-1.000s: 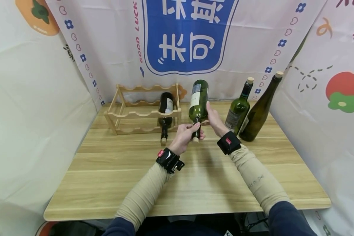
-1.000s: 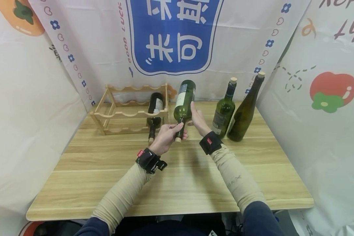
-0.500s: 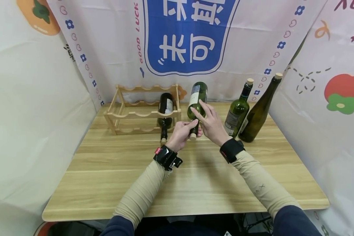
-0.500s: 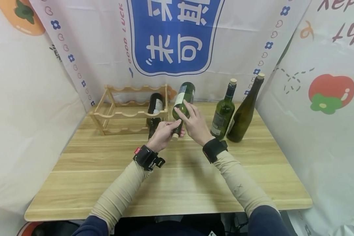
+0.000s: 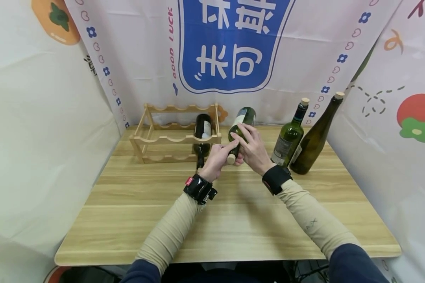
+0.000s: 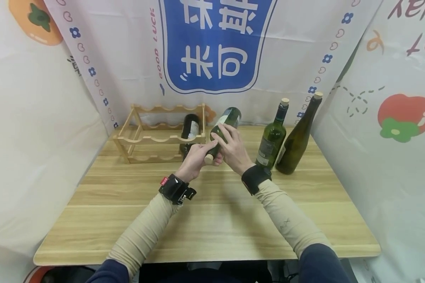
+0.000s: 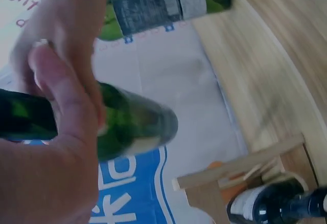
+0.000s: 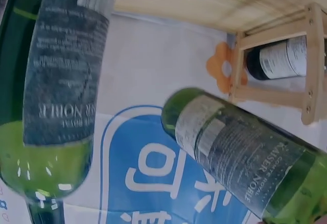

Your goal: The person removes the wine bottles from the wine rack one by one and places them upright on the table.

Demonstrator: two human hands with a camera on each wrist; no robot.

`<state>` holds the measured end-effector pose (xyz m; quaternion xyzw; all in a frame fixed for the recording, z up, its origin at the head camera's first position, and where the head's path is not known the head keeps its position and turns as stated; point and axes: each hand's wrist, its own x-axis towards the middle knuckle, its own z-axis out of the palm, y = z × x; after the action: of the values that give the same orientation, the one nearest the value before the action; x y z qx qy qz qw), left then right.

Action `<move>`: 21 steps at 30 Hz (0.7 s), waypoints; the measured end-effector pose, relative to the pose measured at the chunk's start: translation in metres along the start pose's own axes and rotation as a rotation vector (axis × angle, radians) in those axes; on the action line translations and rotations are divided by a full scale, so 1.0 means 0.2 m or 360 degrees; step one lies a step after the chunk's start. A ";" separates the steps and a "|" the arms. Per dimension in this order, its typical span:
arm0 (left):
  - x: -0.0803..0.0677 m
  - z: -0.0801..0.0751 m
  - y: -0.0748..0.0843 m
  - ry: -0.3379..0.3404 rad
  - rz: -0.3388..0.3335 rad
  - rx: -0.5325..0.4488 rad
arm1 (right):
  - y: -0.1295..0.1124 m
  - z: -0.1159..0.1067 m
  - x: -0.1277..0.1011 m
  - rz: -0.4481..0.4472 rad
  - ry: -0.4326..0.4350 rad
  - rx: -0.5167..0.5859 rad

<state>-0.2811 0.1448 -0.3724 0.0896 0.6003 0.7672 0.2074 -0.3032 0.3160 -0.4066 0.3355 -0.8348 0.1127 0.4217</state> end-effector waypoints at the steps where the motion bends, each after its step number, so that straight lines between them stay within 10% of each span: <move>1: 0.01 0.00 0.00 0.0031 0.0012 0.0039 | 0.00 -0.01 0.01 0.0013 0.0014 0.0017; 8: 0.12 -0.06 -0.01 0.0330 0.0198 0.0154 | -0.02 -0.13 0.08 0.0190 0.0110 0.0173; 21: 0.34 -0.01 -0.18 0.0109 0.0633 0.0959 | -0.04 -0.28 0.15 0.0472 0.0219 0.0534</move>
<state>-0.3357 0.1787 -0.4151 0.2360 0.7769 0.5837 -0.0018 -0.2765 0.3222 -0.3491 0.2661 -0.8138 0.3331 0.3948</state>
